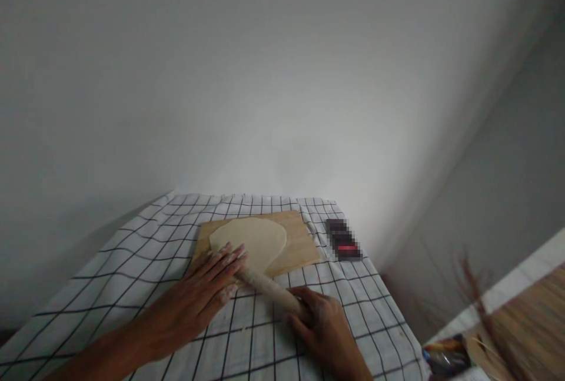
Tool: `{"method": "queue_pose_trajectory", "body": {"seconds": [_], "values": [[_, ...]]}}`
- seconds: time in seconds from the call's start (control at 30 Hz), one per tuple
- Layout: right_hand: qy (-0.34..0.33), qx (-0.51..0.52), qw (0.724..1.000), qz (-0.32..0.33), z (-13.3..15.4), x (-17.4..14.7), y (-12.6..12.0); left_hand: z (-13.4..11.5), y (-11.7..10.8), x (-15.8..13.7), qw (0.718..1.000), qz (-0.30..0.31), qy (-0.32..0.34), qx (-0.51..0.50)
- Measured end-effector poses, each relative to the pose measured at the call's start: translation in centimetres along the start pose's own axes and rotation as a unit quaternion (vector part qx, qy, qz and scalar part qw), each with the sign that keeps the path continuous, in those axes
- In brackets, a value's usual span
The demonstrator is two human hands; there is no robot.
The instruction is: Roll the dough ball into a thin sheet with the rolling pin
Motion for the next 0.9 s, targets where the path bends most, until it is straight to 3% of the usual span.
{"method": "queue_pose_trajectory", "body": {"seconds": [0.1, 0.3, 0.47, 0.63, 0.77, 0.9], "values": [[0.008, 0.002, 1.000, -0.018, -0.3, 0.2, -0.2, 0.3, 1.0, 2.0, 1.000, -0.001, 0.003, 0.006], [0.005, -0.004, 0.999, -0.051, -1.1, 0.4, -0.1, 0.0, 3.2, 9.1, 0.998, -0.022, 0.059, -0.017], [0.028, -0.051, 0.995, -0.077, -2.3, 0.8, 0.1, 0.3, 5.8, 15.1, 0.999, -0.020, 0.008, -0.030], [0.046, -0.078, 0.992, -0.093, -3.8, 1.1, 0.2, -0.7, 8.6, 20.2, 0.996, 0.016, 0.003, -0.091], [0.039, -0.084, 0.990, -0.106, -4.4, 1.2, 0.4, -1.6, 9.6, 23.5, 0.992, 0.014, -0.008, -0.126], [0.031, -0.097, 0.986, -0.134, -4.4, 1.2, 0.4, -2.4, 10.3, 24.9, 0.993, 0.008, 0.001, -0.121]]}}
Point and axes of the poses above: each hand's wrist, its own x-axis towards the middle knuckle, its own y-axis out of the palm, z = x × y, the point moved 8 cm from there along x, towards the middle knuckle, and after that the axes turned 10 degrees about -z, right-handed, at the moved point
